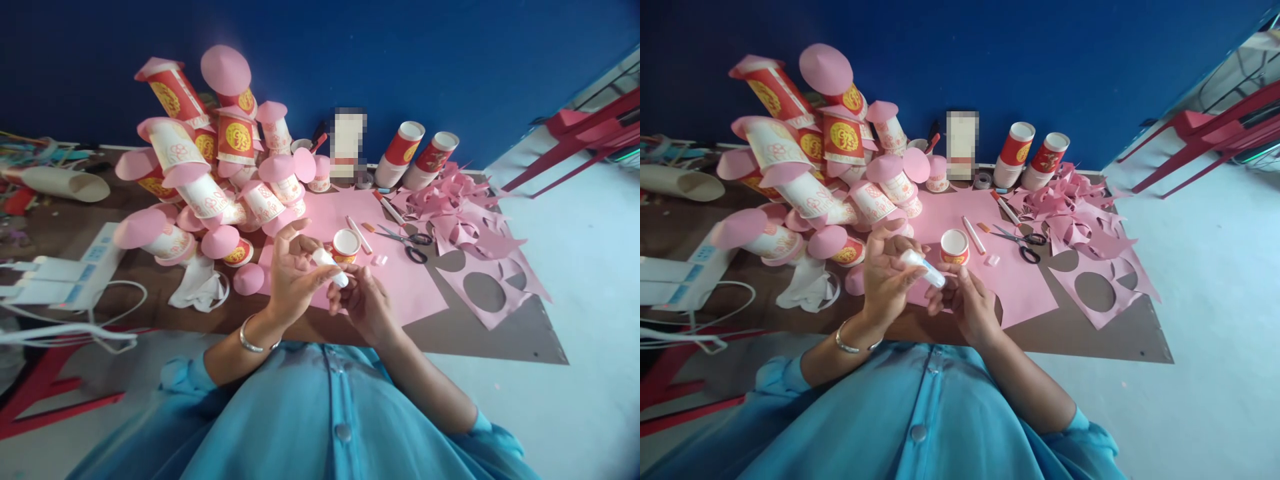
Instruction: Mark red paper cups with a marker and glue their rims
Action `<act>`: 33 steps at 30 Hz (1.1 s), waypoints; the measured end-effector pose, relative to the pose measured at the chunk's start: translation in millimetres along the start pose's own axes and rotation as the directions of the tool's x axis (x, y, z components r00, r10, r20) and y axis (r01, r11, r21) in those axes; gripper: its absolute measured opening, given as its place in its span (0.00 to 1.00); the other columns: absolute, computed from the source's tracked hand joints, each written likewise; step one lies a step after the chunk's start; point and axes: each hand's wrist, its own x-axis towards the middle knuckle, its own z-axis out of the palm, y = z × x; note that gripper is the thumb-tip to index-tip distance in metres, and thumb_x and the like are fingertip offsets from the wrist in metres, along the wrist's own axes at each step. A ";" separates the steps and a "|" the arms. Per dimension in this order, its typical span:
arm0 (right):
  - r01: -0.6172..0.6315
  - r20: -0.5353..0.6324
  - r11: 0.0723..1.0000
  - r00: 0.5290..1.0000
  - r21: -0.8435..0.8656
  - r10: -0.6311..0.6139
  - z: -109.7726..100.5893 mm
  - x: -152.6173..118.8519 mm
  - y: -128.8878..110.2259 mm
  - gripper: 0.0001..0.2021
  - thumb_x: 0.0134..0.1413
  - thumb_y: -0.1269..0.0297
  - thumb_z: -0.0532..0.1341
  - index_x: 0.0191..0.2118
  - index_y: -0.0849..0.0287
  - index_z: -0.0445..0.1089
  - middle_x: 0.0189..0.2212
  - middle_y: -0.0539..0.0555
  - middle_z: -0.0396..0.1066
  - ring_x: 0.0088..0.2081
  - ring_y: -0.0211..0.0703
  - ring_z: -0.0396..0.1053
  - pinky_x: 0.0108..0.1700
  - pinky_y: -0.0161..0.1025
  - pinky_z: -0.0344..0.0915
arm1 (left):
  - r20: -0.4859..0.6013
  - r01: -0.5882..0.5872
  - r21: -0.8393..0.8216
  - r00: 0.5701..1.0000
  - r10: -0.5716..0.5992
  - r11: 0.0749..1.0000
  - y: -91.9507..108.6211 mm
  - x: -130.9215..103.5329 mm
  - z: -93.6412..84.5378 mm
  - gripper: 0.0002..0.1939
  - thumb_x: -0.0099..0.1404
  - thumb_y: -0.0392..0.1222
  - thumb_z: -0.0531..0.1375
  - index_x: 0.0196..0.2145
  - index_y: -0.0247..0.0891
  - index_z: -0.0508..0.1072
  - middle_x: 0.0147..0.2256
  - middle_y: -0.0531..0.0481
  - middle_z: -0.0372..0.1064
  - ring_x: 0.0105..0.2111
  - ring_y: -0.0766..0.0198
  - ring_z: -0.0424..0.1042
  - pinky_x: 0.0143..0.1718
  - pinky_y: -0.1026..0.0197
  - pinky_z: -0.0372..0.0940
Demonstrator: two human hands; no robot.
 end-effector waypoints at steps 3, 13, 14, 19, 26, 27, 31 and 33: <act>-0.026 0.037 0.999 0.999 0.024 0.025 1.9 0.7 -0.6 0.22 0.62 0.40 0.75 0.42 0.55 0.77 0.28 0.49 0.79 0.24 0.38 0.74 0.29 0.35 0.74 | 0.009 0.016 0.006 1.000 -0.016 1.000 -1.1 -3.4 1.5 0.34 0.58 0.50 0.82 0.57 0.48 0.74 0.33 0.60 0.70 0.38 0.66 0.77 0.49 0.59 0.78; 0.108 -0.081 0.994 0.991 -0.010 -0.108 4.1 0.4 1.1 0.23 0.51 0.46 0.83 0.46 0.52 0.79 0.35 0.48 0.79 0.33 0.39 0.76 0.38 0.37 0.77 | 0.004 -0.025 0.017 1.000 0.025 1.000 -4.2 -6.6 -0.8 0.36 0.59 0.50 0.82 0.61 0.53 0.74 0.35 0.58 0.71 0.40 0.65 0.76 0.48 0.58 0.78; 0.060 -0.030 0.998 0.998 0.008 -0.059 3.8 0.3 0.4 0.23 0.55 0.42 0.80 0.46 0.53 0.79 0.34 0.49 0.79 0.31 0.39 0.76 0.36 0.38 0.77 | -0.001 -0.011 0.015 1.000 0.011 1.000 -3.7 -7.0 -0.4 0.35 0.59 0.50 0.82 0.60 0.53 0.75 0.35 0.58 0.71 0.40 0.64 0.76 0.49 0.57 0.78; 0.042 -0.001 0.999 0.999 0.004 -0.042 2.5 0.0 -0.4 0.19 0.57 0.45 0.79 0.39 0.55 0.80 0.29 0.49 0.79 0.28 0.38 0.75 0.37 0.38 0.78 | -0.036 0.026 0.054 0.999 -0.024 0.998 -3.5 -9.3 1.8 0.34 0.59 0.49 0.82 0.59 0.54 0.76 0.34 0.57 0.69 0.40 0.63 0.77 0.49 0.55 0.78; 0.097 0.007 0.977 0.995 -0.189 -0.098 -8.7 -2.7 -1.3 0.17 0.57 0.48 0.80 0.42 0.53 0.82 0.33 0.50 0.83 0.33 0.39 0.79 0.40 0.38 0.79 | 0.019 0.021 0.044 1.000 -0.022 0.999 -1.0 -7.5 -5.2 0.34 0.59 0.47 0.82 0.59 0.56 0.76 0.35 0.57 0.72 0.39 0.64 0.77 0.48 0.56 0.79; 0.128 0.027 0.947 0.992 -0.295 -0.125 -14.6 -3.1 -5.1 0.16 0.60 0.48 0.78 0.43 0.53 0.83 0.34 0.50 0.83 0.34 0.41 0.79 0.40 0.39 0.79 | 0.031 0.017 0.046 0.999 -0.018 0.999 -0.3 -6.8 -7.9 0.34 0.59 0.47 0.82 0.60 0.56 0.76 0.36 0.57 0.74 0.39 0.64 0.78 0.48 0.57 0.79; 0.328 0.177 0.493 0.928 -0.806 -0.328 -50.9 -0.4 -32.4 0.07 0.71 0.58 0.69 0.47 0.52 0.84 0.42 0.55 0.83 0.39 0.45 0.79 0.41 0.41 0.78 | 0.100 0.007 0.039 0.995 -0.011 0.999 -1.0 -5.7 -18.2 0.36 0.62 0.44 0.80 0.63 0.51 0.72 0.40 0.56 0.78 0.34 0.66 0.81 0.38 0.63 0.80; 0.329 0.268 0.110 0.888 -0.938 -0.374 -70.3 4.0 -48.2 0.11 0.74 0.66 0.63 0.53 0.52 0.82 0.48 0.59 0.82 0.43 0.48 0.79 0.45 0.45 0.77 | 0.154 0.007 0.035 0.988 -0.012 0.999 -2.8 -7.4 -20.2 0.35 0.64 0.40 0.79 0.64 0.51 0.71 0.40 0.56 0.79 0.32 0.68 0.81 0.34 0.66 0.78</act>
